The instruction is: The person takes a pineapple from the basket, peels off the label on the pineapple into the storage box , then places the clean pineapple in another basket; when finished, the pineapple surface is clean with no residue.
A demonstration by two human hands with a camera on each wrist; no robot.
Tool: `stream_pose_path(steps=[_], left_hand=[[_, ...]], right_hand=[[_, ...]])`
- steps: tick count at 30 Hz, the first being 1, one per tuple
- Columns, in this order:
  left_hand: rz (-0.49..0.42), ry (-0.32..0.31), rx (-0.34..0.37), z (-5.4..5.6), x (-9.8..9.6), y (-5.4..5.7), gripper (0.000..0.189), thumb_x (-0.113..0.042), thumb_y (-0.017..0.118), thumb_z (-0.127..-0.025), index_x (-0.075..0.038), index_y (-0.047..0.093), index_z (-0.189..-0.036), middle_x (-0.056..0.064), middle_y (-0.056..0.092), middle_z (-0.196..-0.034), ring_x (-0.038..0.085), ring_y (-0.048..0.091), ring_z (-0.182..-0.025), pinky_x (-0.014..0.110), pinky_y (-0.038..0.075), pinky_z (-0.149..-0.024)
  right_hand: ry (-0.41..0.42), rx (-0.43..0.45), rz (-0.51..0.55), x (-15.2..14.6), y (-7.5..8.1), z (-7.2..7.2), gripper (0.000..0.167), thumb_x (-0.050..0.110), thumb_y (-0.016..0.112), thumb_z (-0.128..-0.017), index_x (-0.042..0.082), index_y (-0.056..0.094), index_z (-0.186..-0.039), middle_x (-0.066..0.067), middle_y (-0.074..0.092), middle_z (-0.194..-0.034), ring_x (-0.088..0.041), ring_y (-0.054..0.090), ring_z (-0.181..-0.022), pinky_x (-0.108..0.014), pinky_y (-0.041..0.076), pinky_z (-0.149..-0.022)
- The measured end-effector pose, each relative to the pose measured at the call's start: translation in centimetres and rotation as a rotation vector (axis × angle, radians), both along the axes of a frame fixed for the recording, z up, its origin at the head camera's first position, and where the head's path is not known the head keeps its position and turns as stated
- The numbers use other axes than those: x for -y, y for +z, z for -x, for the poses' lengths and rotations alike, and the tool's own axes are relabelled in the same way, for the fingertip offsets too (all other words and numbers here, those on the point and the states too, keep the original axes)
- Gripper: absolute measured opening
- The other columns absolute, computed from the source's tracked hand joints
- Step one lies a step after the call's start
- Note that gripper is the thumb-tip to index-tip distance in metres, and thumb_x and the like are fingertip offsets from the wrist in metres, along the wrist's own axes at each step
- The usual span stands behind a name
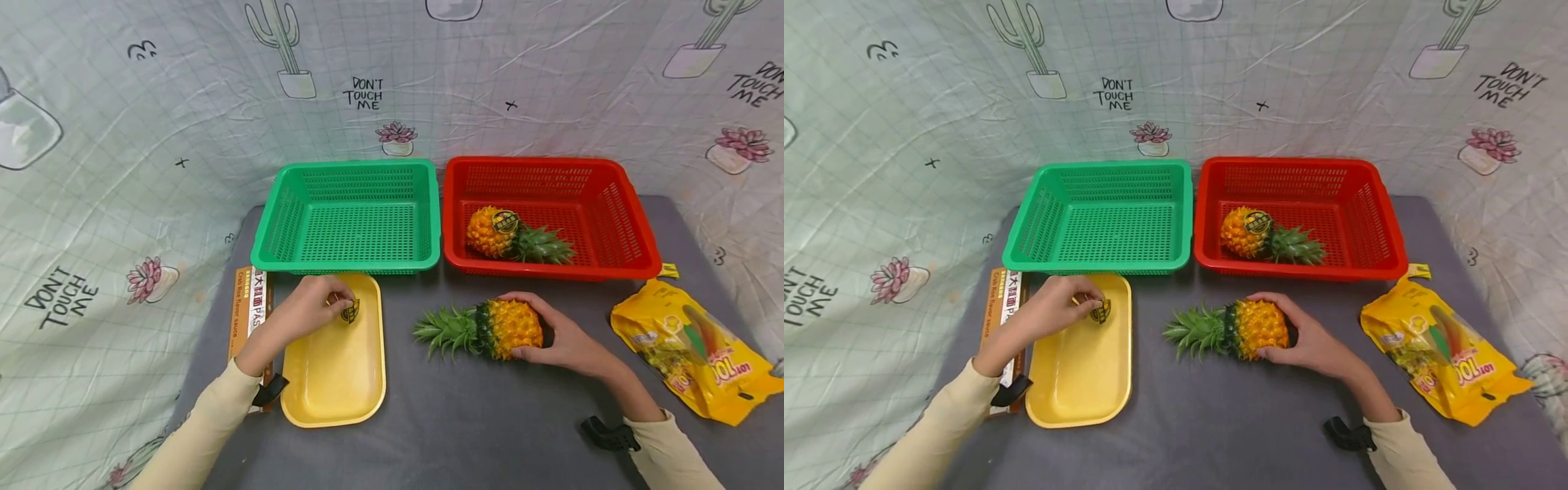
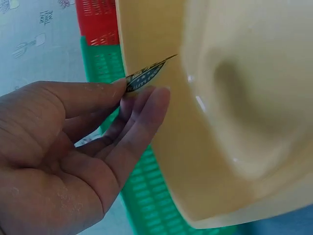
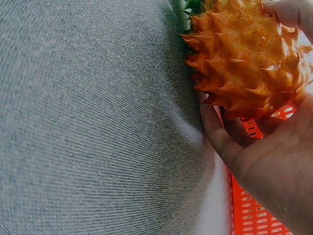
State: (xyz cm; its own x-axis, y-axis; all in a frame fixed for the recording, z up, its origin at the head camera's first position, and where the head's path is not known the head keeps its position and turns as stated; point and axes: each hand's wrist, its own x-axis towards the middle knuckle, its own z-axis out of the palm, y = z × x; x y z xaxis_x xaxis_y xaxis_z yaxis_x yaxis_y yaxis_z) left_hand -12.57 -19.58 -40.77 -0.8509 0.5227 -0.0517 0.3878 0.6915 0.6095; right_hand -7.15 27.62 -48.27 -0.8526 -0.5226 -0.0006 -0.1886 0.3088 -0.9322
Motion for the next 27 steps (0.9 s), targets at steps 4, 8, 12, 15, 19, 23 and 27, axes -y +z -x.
stream_pose_path(steps=[4, 8, 12, 15, 19, 23, 27], left_hand=[[0.023, -0.048, 0.059, 0.2, 0.1, -0.7, 0.007, 0.000, 0.074, -0.097, -0.002, 0.081, -0.098, 0.001, 0.074, -0.085, 0.012, 0.065, -0.072, 0.034, 0.054, -0.068], [0.112, -0.090, 0.024, 0.8, -0.1, -1.6, 0.009, 0.003, 0.074, -0.095, -0.003, 0.081, -0.094, 0.001, 0.074, -0.086, 0.014, 0.063, -0.073, 0.034, 0.053, -0.070], [0.190, -0.095, -0.025, 1.2, -0.4, -2.0, 0.020, 0.013, 0.068, -0.090, -0.004, 0.077, -0.083, -0.001, 0.063, -0.075, 0.015, 0.052, -0.068, 0.032, 0.044, -0.067], [0.215, -0.098, -0.044, 1.4, -0.7, -2.3, 0.030, 0.020, 0.061, -0.083, -0.007, 0.066, -0.071, -0.003, 0.042, -0.066, 0.015, 0.035, -0.063, 0.032, 0.032, -0.063], [0.233, -0.098, -0.063, 1.4, -1.0, -2.4, 0.035, 0.024, 0.057, -0.078, -0.009, 0.055, -0.067, -0.004, 0.029, -0.066, 0.013, 0.027, -0.062, 0.031, 0.025, -0.062], [0.253, -0.084, -0.057, 1.4, -1.2, -2.5, 0.036, 0.025, 0.058, -0.079, -0.009, 0.052, -0.067, -0.004, 0.027, -0.066, 0.013, 0.025, -0.061, 0.030, 0.024, -0.061], [0.269, -0.087, -0.081, 1.5, -1.4, -2.6, 0.030, 0.024, 0.058, -0.076, -0.004, 0.058, -0.070, -0.002, 0.028, -0.067, 0.014, 0.027, -0.061, 0.030, 0.025, -0.061]], right_hand=[[0.010, -0.003, 0.011, 0.1, -0.1, 0.1, 0.085, 0.007, 0.083, -0.091, 0.015, 0.038, -0.162, 0.001, 0.043, -0.158, -0.023, 0.056, -0.127, -0.033, 0.051, -0.097], [0.005, 0.006, 0.019, 0.0, -0.1, 0.1, 0.085, 0.006, 0.083, -0.091, 0.016, 0.038, -0.162, 0.000, 0.044, -0.157, -0.023, 0.057, -0.125, -0.033, 0.051, -0.096], [0.007, 0.006, 0.012, 0.1, -0.1, 0.2, 0.085, 0.007, 0.083, -0.091, 0.016, 0.038, -0.162, 0.000, 0.044, -0.157, -0.023, 0.057, -0.125, -0.033, 0.051, -0.096], [0.014, -0.009, 0.010, 0.1, -0.1, 0.2, 0.085, 0.007, 0.083, -0.091, 0.015, 0.038, -0.162, 0.000, 0.044, -0.157, -0.022, 0.057, -0.126, -0.032, 0.051, -0.097], [0.024, -0.030, 0.020, 0.3, 0.0, 0.1, 0.085, 0.005, 0.083, -0.091, 0.015, 0.038, -0.162, -0.001, 0.044, -0.157, -0.022, 0.056, -0.126, -0.032, 0.051, -0.097], [0.021, -0.038, 0.020, 0.2, 0.0, 0.0, 0.085, 0.005, 0.083, -0.091, 0.017, 0.038, -0.162, -0.001, 0.044, -0.157, -0.022, 0.056, -0.127, -0.032, 0.050, -0.097], [0.003, -0.044, -0.002, 0.1, -0.1, 0.0, 0.085, 0.007, 0.084, -0.091, 0.017, 0.038, -0.162, 0.001, 0.044, -0.157, -0.021, 0.056, -0.127, -0.032, 0.050, -0.098]])
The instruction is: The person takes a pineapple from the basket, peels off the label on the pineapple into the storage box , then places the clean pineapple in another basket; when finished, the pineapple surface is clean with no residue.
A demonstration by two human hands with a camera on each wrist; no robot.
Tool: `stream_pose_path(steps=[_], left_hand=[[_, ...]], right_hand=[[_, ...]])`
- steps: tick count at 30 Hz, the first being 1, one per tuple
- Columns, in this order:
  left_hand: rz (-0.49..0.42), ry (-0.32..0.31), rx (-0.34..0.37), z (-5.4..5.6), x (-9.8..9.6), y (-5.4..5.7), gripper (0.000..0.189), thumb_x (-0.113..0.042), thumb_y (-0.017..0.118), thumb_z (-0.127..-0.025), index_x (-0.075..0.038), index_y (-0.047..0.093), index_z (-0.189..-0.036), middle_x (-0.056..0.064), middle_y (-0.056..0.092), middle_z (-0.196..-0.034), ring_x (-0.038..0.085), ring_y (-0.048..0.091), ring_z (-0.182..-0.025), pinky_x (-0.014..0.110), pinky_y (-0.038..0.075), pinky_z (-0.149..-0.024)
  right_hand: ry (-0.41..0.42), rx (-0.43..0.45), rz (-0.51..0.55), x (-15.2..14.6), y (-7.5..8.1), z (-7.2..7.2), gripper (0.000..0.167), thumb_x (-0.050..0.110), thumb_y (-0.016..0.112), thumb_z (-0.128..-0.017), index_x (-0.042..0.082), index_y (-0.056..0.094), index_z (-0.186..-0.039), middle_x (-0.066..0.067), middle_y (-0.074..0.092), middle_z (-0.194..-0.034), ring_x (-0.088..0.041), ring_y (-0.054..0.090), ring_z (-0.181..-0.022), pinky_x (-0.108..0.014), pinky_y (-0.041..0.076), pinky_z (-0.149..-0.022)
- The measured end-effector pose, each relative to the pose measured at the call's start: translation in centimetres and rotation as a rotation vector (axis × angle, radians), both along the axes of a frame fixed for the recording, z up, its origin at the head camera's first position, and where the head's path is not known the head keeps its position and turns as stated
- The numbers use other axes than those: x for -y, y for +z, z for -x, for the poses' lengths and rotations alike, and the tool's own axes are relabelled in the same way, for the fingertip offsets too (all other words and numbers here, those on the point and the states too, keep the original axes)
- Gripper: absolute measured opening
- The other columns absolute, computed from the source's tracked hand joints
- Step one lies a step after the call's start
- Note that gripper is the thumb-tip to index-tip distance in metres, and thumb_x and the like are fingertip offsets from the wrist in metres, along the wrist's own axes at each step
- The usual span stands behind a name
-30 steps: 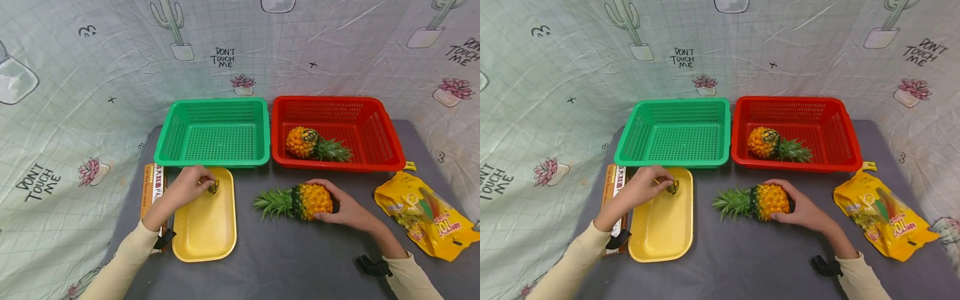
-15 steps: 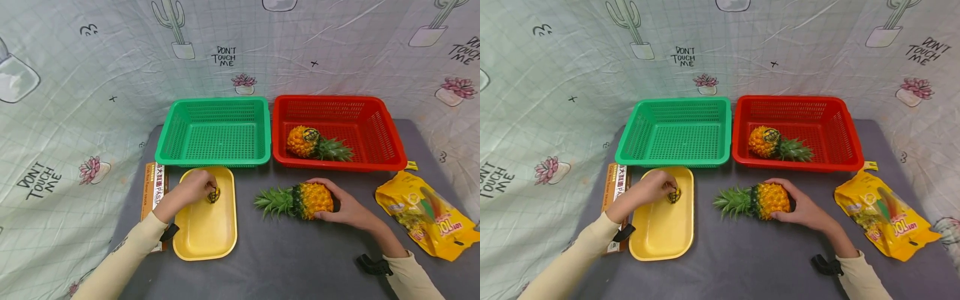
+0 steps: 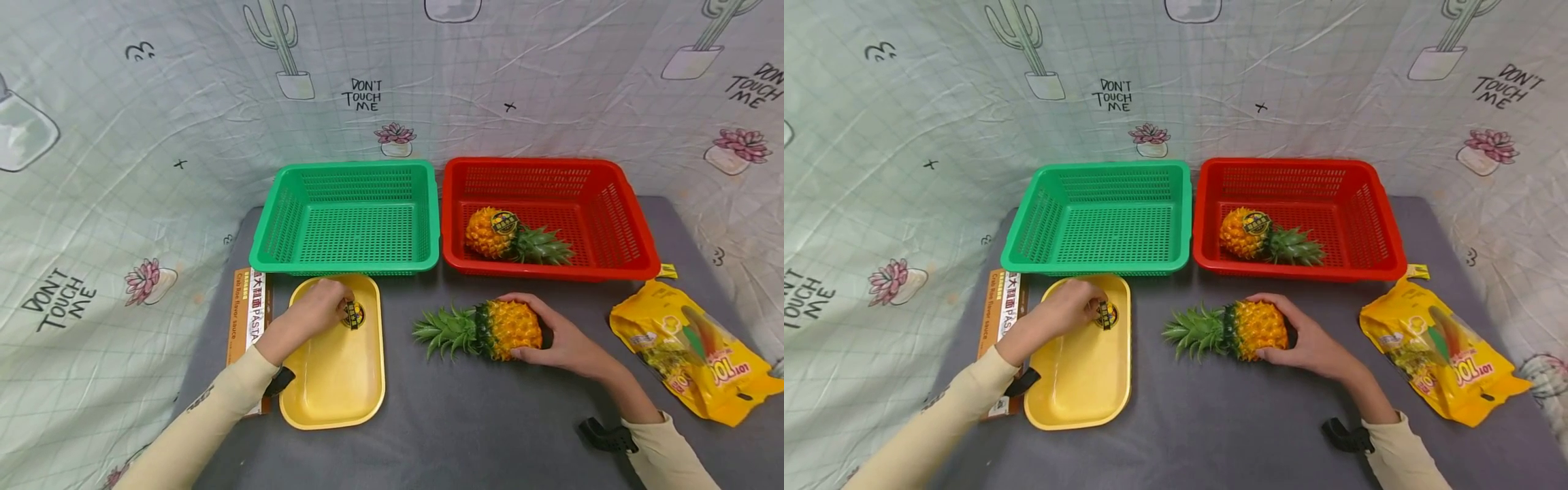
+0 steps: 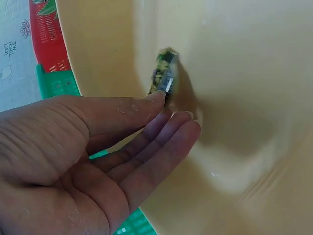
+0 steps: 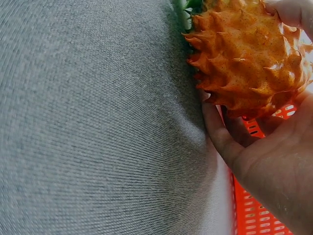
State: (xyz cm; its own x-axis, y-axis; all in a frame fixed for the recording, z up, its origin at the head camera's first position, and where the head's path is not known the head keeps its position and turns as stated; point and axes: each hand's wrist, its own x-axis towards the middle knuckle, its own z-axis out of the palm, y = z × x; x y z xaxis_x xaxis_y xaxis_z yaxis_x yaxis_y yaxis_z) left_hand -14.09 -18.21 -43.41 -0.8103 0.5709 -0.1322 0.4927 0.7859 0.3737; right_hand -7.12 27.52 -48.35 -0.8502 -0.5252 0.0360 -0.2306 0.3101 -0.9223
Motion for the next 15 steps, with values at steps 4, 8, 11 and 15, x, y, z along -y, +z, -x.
stream_pose_path(steps=[4, 8, 11, 15], left_hand=[[0.002, -0.008, -0.021, -0.03, 0.03, 0.00, 0.029, 0.024, 0.055, -0.074, -0.002, 0.066, -0.077, -0.002, 0.033, -0.066, 0.014, 0.031, -0.061, 0.028, 0.028, -0.058], [0.026, -0.008, -0.022, -0.09, 0.04, 0.06, 0.028, 0.022, 0.056, -0.078, -0.004, 0.059, -0.070, -0.002, 0.029, -0.064, 0.014, 0.030, -0.060, 0.028, 0.028, -0.057], [0.053, 0.000, -0.016, -0.06, 0.05, 0.03, 0.027, 0.019, 0.059, -0.081, -0.006, 0.058, -0.071, -0.002, 0.031, -0.064, 0.015, 0.033, -0.060, 0.028, 0.029, -0.057], [0.092, 0.007, -0.002, 0.08, 0.06, -0.07, 0.020, 0.014, 0.067, -0.081, -0.006, 0.061, -0.077, 0.000, 0.038, -0.065, 0.018, 0.038, -0.062, 0.030, 0.033, -0.058]], right_hand=[[-0.002, 0.005, -0.001, -0.03, -0.20, -0.05, 0.085, 0.007, 0.084, -0.091, 0.014, 0.038, -0.162, 0.001, 0.044, -0.157, -0.021, 0.056, -0.127, -0.033, 0.050, -0.097], [0.000, 0.011, 0.009, -0.03, -0.24, -0.07, 0.085, 0.007, 0.084, -0.091, 0.017, 0.038, -0.162, 0.001, 0.044, -0.157, -0.022, 0.056, -0.126, -0.034, 0.050, -0.097], [0.000, 0.012, 0.014, -0.08, -0.26, -0.04, 0.085, 0.006, 0.084, -0.091, 0.018, 0.038, -0.162, 0.001, 0.044, -0.157, -0.022, 0.056, -0.126, -0.033, 0.050, -0.098], [0.002, 0.015, 0.019, -0.15, -0.32, 0.00, 0.086, 0.006, 0.084, -0.091, 0.017, 0.038, -0.162, 0.001, 0.044, -0.157, -0.023, 0.056, -0.126, -0.033, 0.050, -0.098]])
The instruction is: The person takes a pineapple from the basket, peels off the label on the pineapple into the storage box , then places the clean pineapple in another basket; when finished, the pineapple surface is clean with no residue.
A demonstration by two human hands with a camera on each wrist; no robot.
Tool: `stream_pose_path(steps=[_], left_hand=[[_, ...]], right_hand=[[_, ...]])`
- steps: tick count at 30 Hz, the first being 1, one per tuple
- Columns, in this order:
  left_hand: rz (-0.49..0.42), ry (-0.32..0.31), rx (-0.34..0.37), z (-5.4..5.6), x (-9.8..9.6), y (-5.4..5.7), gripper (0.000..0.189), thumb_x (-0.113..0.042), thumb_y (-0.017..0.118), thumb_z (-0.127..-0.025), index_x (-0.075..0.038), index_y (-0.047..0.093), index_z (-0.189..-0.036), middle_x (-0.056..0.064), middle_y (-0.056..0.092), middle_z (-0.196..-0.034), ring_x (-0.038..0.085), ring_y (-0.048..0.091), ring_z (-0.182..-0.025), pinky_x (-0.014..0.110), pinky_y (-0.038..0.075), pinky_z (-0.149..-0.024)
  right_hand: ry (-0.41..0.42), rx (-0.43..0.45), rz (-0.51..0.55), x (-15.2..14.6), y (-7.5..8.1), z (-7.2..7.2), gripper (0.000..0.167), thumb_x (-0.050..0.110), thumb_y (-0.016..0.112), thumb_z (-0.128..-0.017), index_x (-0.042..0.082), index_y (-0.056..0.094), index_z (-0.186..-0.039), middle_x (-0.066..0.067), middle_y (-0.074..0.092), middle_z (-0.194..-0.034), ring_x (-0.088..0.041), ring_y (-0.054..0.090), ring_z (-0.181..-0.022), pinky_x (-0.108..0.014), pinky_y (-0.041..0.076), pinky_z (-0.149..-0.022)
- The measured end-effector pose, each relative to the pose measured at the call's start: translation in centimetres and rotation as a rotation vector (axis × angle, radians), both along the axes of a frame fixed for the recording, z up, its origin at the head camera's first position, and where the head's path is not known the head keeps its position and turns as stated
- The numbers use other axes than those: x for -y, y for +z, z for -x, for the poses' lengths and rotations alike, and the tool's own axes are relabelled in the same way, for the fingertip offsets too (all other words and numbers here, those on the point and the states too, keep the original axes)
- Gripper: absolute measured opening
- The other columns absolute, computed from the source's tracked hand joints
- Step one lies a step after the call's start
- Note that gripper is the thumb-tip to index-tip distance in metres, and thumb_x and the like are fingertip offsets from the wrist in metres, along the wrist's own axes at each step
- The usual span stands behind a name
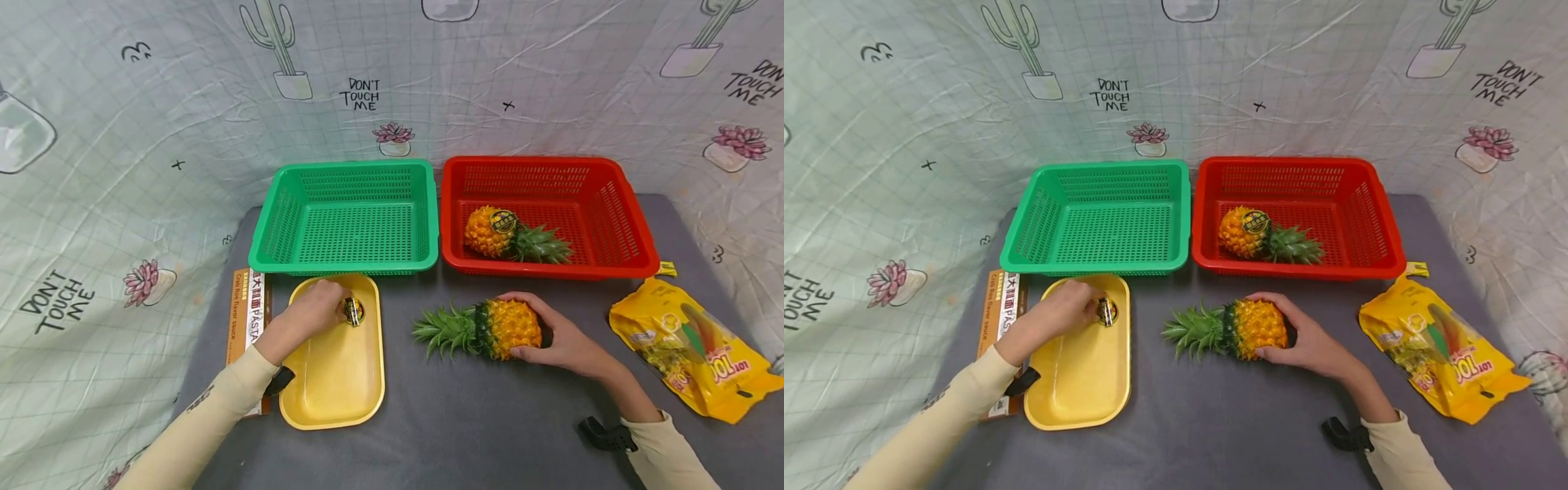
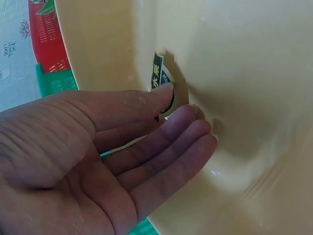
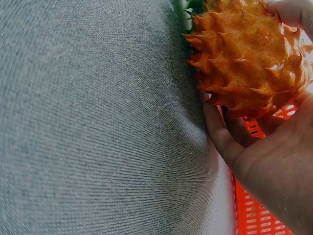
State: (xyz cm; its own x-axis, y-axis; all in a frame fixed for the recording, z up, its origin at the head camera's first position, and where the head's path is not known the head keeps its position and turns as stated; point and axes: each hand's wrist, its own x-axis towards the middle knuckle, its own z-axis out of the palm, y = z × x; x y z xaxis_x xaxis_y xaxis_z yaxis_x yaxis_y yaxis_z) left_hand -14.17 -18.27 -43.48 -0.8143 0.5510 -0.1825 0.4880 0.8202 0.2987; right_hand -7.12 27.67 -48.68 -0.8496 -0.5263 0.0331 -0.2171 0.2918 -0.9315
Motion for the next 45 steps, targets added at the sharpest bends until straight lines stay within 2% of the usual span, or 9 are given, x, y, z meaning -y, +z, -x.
stream_pose_path(steps=[6, 11, 19, 26, 31, 37, 41, 43, 45], left_hand=[[0.016, 0.019, 0.038, 0.0, 0.0, 0.2, 0.016, 0.002, 0.079, -0.088, -0.006, 0.066, -0.084, 0.001, 0.047, -0.067, 0.020, 0.045, -0.065, 0.033, 0.039, -0.062], [-0.018, -0.015, -0.028, 0.0, 0.1, 0.3, 0.024, -0.006, 0.077, -0.097, -0.008, 0.067, -0.075, -0.002, 0.047, -0.063, 0.016, 0.045, -0.061, 0.032, 0.040, -0.061], [-0.016, -0.064, -0.105, 0.0, 0.2, 0.2, 0.030, 0.010, 0.073, -0.090, -0.007, 0.068, -0.067, -0.003, 0.043, -0.061, 0.017, 0.040, -0.063, 0.033, 0.039, -0.063], [-0.013, -0.029, -0.112, 0.1, 0.2, 0.1, 0.024, 0.008, 0.078, -0.087, -0.007, 0.073, -0.069, -0.001, 0.059, -0.066, 0.016, 0.049, -0.064, 0.034, 0.047, -0.066], [-0.016, -0.016, -0.104, 0.1, 0.3, 0.0, 0.021, 0.007, 0.079, -0.087, -0.006, 0.073, -0.071, 0.001, 0.062, -0.069, 0.017, 0.054, -0.066, 0.036, 0.050, -0.067], [-0.030, 0.003, -0.102, -0.2, 0.5, 0.7, 0.019, 0.004, 0.080, -0.087, -0.006, 0.072, -0.074, 0.002, 0.064, -0.072, 0.018, 0.056, -0.067, 0.036, 0.051, -0.066], [-0.025, 0.054, -0.070, -0.6, 0.7, 1.5, 0.028, -0.003, 0.083, -0.090, -0.008, 0.064, -0.070, -0.001, 0.051, -0.067, 0.016, 0.046, -0.061, 0.034, 0.043, -0.061], [-0.024, 0.076, -0.052, -1.0, 0.7, 2.1, 0.024, -0.006, 0.083, -0.091, -0.006, 0.066, -0.074, -0.001, 0.050, -0.068, 0.015, 0.044, -0.061, 0.034, 0.041, -0.061], [-0.031, 0.071, -0.046, -1.4, 0.5, 2.7, 0.017, -0.008, 0.082, -0.093, -0.003, 0.072, -0.080, 0.001, 0.057, -0.071, 0.016, 0.051, -0.063, 0.034, 0.045, -0.062]], right_hand=[[-0.004, 0.003, -0.004, 0.0, 0.0, 0.0, 0.086, 0.006, 0.084, -0.091, 0.016, 0.038, -0.162, 0.001, 0.044, -0.157, -0.023, 0.056, -0.126, -0.033, 0.050, -0.097], [-0.003, 0.005, 0.006, 0.0, 0.0, 0.0, 0.086, 0.006, 0.083, -0.091, 0.014, 0.037, -0.163, 0.000, 0.043, -0.157, -0.023, 0.056, -0.126, -0.033, 0.051, -0.097], [0.002, 0.002, 0.004, 0.1, 0.1, 0.0, 0.086, 0.005, 0.083, -0.091, 0.016, 0.038, -0.162, 0.000, 0.043, -0.157, -0.023, 0.056, -0.126, -0.033, 0.051, -0.097], [0.008, 0.005, 0.011, 0.0, -0.1, 0.1, 0.086, 0.004, 0.083, -0.091, 0.017, 0.037, -0.163, 0.000, 0.043, -0.158, -0.023, 0.056, -0.126, -0.033, 0.051, -0.097], [0.007, 0.006, 0.005, 0.0, -0.1, 0.1, 0.086, 0.005, 0.083, -0.091, 0.017, 0.037, -0.163, 0.000, 0.043, -0.158, -0.023, 0.056, -0.126, -0.033, 0.051, -0.097], [0.004, 0.009, 0.004, 0.0, 0.0, 0.2, 0.085, 0.006, 0.083, -0.091, 0.018, 0.038, -0.163, 0.001, 0.043, -0.157, -0.023, 0.056, -0.126, -0.033, 0.050, -0.097], [0.000, 0.005, -0.007, 0.0, 0.0, 0.1, 0.086, 0.007, 0.084, -0.091, 0.018, 0.038, -0.162, 0.001, 0.043, -0.157, -0.022, 0.056, -0.126, -0.033, 0.050, -0.097], [-0.001, 0.003, -0.010, 0.0, 0.0, 0.1, 0.086, 0.007, 0.084, -0.091, 0.017, 0.038, -0.163, 0.001, 0.043, -0.158, -0.022, 0.056, -0.126, -0.033, 0.050, -0.097], [-0.004, 0.005, -0.012, 0.0, 0.0, 0.0, 0.086, 0.007, 0.084, -0.091, 0.018, 0.038, -0.163, 0.002, 0.043, -0.158, -0.022, 0.056, -0.126, -0.033, 0.050, -0.097]])
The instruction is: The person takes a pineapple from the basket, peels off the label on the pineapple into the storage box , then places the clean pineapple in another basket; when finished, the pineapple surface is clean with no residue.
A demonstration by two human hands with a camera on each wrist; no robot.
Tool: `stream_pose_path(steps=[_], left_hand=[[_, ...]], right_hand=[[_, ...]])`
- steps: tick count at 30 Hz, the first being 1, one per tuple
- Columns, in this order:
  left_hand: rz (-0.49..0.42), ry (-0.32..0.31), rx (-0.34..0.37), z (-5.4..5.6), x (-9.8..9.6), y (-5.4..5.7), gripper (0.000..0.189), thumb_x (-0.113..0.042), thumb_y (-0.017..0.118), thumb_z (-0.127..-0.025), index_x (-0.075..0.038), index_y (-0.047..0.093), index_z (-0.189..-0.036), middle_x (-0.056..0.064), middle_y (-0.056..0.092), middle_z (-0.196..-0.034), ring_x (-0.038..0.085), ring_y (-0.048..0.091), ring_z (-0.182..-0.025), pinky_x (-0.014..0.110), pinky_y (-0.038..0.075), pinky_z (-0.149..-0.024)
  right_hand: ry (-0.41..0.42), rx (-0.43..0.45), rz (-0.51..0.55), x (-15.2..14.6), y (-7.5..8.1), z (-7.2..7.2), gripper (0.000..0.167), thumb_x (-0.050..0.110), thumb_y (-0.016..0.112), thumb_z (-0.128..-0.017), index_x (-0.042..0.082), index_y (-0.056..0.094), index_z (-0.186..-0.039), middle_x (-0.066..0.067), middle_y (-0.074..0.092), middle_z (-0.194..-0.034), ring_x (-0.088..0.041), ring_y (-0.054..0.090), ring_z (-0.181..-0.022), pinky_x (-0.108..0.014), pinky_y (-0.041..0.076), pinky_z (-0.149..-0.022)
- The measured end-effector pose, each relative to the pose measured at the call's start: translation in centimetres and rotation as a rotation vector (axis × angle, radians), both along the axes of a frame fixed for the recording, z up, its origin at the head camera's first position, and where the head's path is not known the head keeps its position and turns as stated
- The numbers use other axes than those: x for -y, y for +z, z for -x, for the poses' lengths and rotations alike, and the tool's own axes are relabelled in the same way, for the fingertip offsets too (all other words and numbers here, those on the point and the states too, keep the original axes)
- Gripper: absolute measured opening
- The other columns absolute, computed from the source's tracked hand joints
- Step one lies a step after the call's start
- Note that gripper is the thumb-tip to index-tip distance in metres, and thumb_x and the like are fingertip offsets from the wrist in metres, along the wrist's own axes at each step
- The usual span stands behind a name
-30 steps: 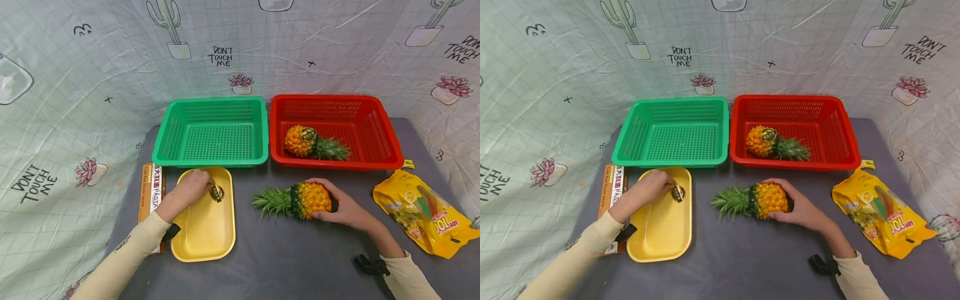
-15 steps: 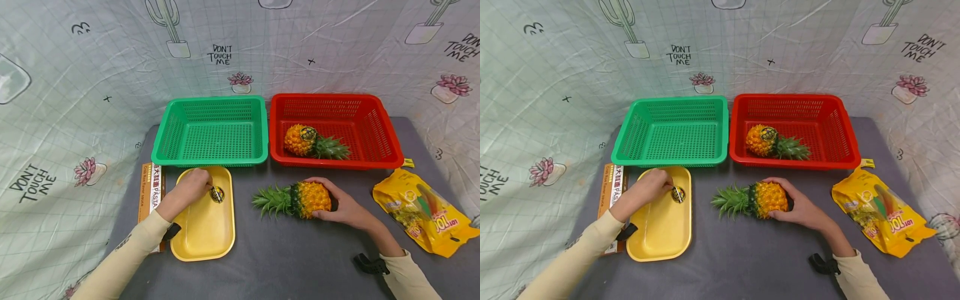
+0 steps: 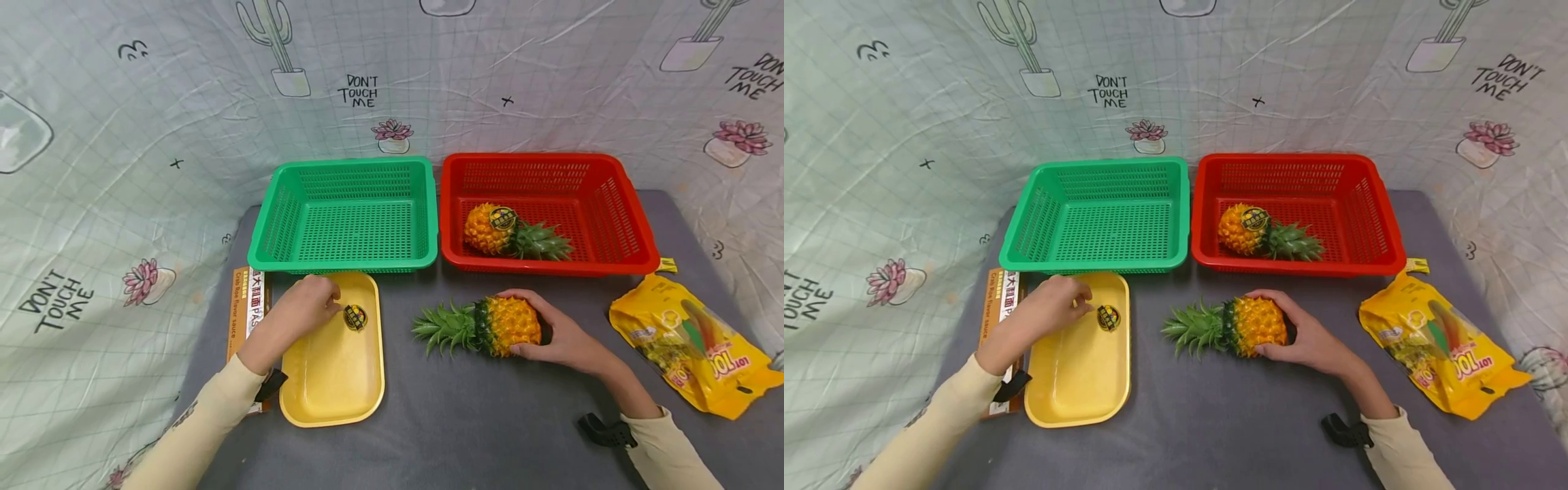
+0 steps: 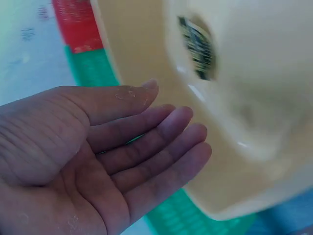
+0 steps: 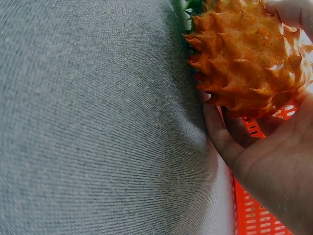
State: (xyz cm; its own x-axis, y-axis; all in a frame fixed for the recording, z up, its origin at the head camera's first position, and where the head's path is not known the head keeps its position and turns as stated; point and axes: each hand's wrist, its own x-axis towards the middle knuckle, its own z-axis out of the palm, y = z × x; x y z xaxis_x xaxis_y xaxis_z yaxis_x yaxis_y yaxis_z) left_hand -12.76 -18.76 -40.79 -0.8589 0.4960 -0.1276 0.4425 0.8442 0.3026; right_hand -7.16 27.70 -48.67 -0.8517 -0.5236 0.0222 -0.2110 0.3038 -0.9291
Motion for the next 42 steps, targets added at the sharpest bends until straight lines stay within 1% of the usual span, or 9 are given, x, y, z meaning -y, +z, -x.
stream_pose_path(steps=[3, 8, 10, 14, 18, 26, 32, 37, 42], left_hand=[[-0.029, -0.039, -0.031, -1.1, -1.2, 1.3, 0.013, -0.012, 0.082, -0.094, -0.001, 0.079, -0.100, 0.003, 0.073, -0.084, 0.020, 0.067, -0.076, 0.038, 0.055, -0.072], [-0.142, -0.113, -0.079, -3.3, -4.4, 3.2, 0.023, -0.022, 0.081, -0.096, -0.007, 0.078, -0.114, -0.001, 0.076, -0.097, 0.019, 0.070, -0.083, 0.035, 0.055, -0.069], [-0.200, -0.152, -0.091, -3.9, -5.7, 3.4, 0.029, -0.024, 0.080, -0.097, -0.008, 0.076, -0.121, 0.001, 0.075, -0.108, 0.018, 0.070, -0.092, 0.035, 0.056, -0.075], [-0.292, -0.218, -0.105, -4.3, -8.3, 3.5, 0.047, -0.027, 0.080, -0.098, -0.006, 0.067, -0.138, 0.005, 0.067, -0.133, 0.021, 0.064, -0.121, 0.040, 0.053, -0.098], [-0.329, -0.242, -0.120, -4.3, -10.8, 3.4, 0.058, -0.031, 0.079, -0.099, -0.009, 0.058, -0.149, 0.007, 0.057, -0.145, 0.023, 0.055, -0.132, 0.041, 0.047, -0.107], [-0.351, -0.287, -0.135, -4.8, -15.1, 1.7, 0.081, -0.041, 0.082, -0.095, -0.011, 0.044, -0.159, 0.010, 0.048, -0.151, 0.026, 0.049, -0.133, 0.040, 0.042, -0.111], [-0.278, -0.274, -0.147, -5.2, -17.4, -0.4, 0.102, -0.051, 0.085, -0.088, -0.012, 0.032, -0.166, 0.012, 0.040, -0.157, 0.031, 0.041, -0.143, 0.045, 0.035, -0.118], [-0.237, -0.277, -0.174, -5.5, -18.6, -2.1, 0.111, -0.058, 0.088, -0.082, -0.012, 0.031, -0.166, 0.014, 0.038, -0.159, 0.034, 0.039, -0.144, 0.048, 0.034, -0.118], [-0.190, -0.286, -0.218, -5.6, -19.2, -3.4, 0.110, -0.060, 0.088, -0.080, -0.012, 0.036, -0.164, 0.013, 0.041, -0.156, 0.033, 0.042, -0.140, 0.048, 0.033, -0.117]], right_hand=[[-0.005, 0.004, -0.002, 0.0, 0.0, 0.0, 0.086, 0.008, 0.084, -0.091, 0.020, 0.038, -0.163, 0.002, 0.043, -0.158, -0.022, 0.056, -0.126, -0.033, 0.051, -0.097], [0.003, 0.006, 0.008, -0.1, 0.0, 0.0, 0.086, 0.007, 0.084, -0.091, 0.020, 0.038, -0.163, 0.002, 0.043, -0.158, -0.022, 0.057, -0.126, -0.034, 0.051, -0.096], [0.009, 0.006, 0.016, -0.1, -0.1, 0.0, 0.086, 0.006, 0.083, -0.091, 0.019, 0.037, -0.163, 0.001, 0.043, -0.158, -0.023, 0.056, -0.126, -0.034, 0.051, -0.097], [0.000, 0.010, 0.013, -0.1, 0.1, 0.1, 0.086, 0.007, 0.084, -0.091, 0.018, 0.038, -0.163, 0.001, 0.043, -0.157, -0.023, 0.056, -0.126, -0.033, 0.051, -0.097], [-0.017, 0.010, -0.008, -0.1, 0.3, 0.1, 0.087, 0.009, 0.085, -0.090, 0.017, 0.038, -0.162, 0.002, 0.044, -0.157, -0.022, 0.056, -0.126, -0.033, 0.051, -0.097], [-0.026, 0.000, -0.039, 0.1, 0.5, 0.1, 0.087, 0.011, 0.085, -0.091, 0.023, 0.037, -0.163, 0.003, 0.043, -0.158, -0.021, 0.055, -0.126, -0.033, 0.050, -0.099], [-0.027, -0.019, -0.056, 0.0, 0.4, 0.0, 0.088, 0.010, 0.084, -0.092, 0.025, 0.035, -0.164, -0.001, 0.041, -0.159, -0.020, 0.054, -0.125, -0.033, 0.049, -0.100], [-0.043, -0.016, -0.074, 0.0, 0.3, -0.1, 0.089, 0.012, 0.084, -0.091, 0.027, 0.034, -0.164, -0.001, 0.041, -0.158, -0.019, 0.053, -0.126, -0.034, 0.048, -0.101], [-0.040, -0.014, -0.071, 0.0, 0.2, -0.1, 0.089, 0.012, 0.084, -0.091, 0.026, 0.034, -0.163, 0.000, 0.041, -0.157, -0.019, 0.053, -0.126, -0.035, 0.048, -0.100]])
